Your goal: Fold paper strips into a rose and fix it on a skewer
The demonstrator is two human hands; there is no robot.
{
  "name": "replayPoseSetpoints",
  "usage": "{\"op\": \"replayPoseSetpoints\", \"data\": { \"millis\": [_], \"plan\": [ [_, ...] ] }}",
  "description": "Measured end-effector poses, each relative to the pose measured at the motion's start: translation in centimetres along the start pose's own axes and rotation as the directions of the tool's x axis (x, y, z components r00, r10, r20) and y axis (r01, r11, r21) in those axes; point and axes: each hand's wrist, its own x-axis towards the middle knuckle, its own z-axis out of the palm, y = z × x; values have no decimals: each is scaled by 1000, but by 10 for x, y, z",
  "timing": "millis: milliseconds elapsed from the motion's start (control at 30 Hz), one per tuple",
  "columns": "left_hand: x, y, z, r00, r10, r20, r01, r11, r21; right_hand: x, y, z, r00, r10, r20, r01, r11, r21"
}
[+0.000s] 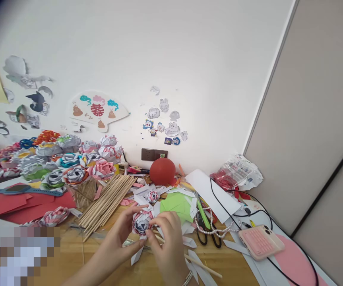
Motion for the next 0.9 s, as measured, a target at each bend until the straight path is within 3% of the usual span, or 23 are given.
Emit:
{"op": "replayPoseSetpoints", "data": {
  "millis": [133,300,600,767,900],
  "plan": [
    [-1,-4,-1,999,11,-35,-4,985,171,-1,1,2,1000,0,26,0,1000,-5],
    [-3,-4,0,998,43,-35,-28,937,347,-1,1,6,999,30,-45,-32,998,-51],
    [-4,-7,0,990,137,-14,-116,888,445,-3,1,8,999,-24,-40,15,979,-203],
    [-6,-13,-1,974,221,53,-218,841,496,-5,-2,11,999,-23,-45,10,962,-274],
    [-6,-15,-1,964,254,73,-254,812,525,-6,-4,13,998,-7,-70,-11,965,-260]
  ]
}}
